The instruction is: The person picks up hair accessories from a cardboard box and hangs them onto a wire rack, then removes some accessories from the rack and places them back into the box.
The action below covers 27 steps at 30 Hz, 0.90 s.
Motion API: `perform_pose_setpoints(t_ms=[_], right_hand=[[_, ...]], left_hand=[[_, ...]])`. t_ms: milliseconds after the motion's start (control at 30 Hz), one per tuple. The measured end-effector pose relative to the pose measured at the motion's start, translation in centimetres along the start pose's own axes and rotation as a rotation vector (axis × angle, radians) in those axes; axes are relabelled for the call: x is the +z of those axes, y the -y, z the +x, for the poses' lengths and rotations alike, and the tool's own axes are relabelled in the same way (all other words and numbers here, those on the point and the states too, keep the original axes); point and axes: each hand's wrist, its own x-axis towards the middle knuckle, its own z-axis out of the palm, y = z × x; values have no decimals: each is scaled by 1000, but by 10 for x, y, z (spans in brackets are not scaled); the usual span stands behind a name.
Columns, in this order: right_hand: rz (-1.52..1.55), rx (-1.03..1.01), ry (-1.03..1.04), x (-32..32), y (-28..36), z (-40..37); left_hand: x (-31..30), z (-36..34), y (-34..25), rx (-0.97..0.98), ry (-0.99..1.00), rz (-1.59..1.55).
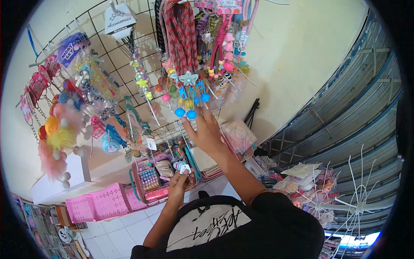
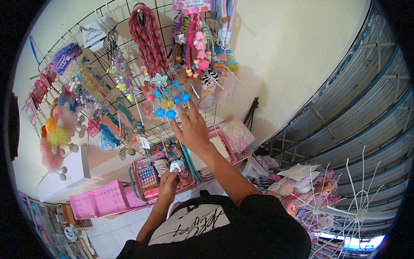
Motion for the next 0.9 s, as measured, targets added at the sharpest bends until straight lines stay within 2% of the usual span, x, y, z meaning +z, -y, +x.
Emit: perform_pose_setpoints(t_ms=[100, 333, 433, 467, 500, 533, 600, 633, 667, 700, 733, 800, 833, 900], right_hand=[[-25, 66, 101, 9, 3, 6], [44, 45, 106, 11, 11, 20], [50, 51, 61, 8, 2, -1], [208, 114, 171, 3, -2, -12], [365, 178, 280, 1, -2, -23], [372, 179, 284, 0, 0, -34], [757, 415, 673, -2, 8, -56], [759, 416, 674, -2, 16, -66], [809, 372, 587, 1, 25, -75], [857, 326, 497, 3, 33, -81], [855, 327, 493, 6, 38, -87], [848, 388, 355, 11, 47, -94], [869, 415, 309, 11, 53, -93], [840, 402, 291, 6, 64, -87]], left_hand=[[-4, 1, 1, 10, 12, -12], [-1, 2, -16, 32, -1, -101], [-2, 2, -19, 89, -20, -17], [-2, 4, -21, 90, -29, -19], [0, 7, -22, 208, -83, 60], [0, 8, -23, 323, -135, 140], [-9, 12, -26, 252, -96, 211], [-4, 16, -29, 358, -116, 190], [1, 20, -33, 467, -133, 170], [6, 20, -40, 468, -95, 103], [8, 18, -44, 467, -91, 105], [12, 15, -49, 401, -129, 167], [15, 13, -53, 492, -79, 207], [15, 10, -56, 510, -71, 221]])
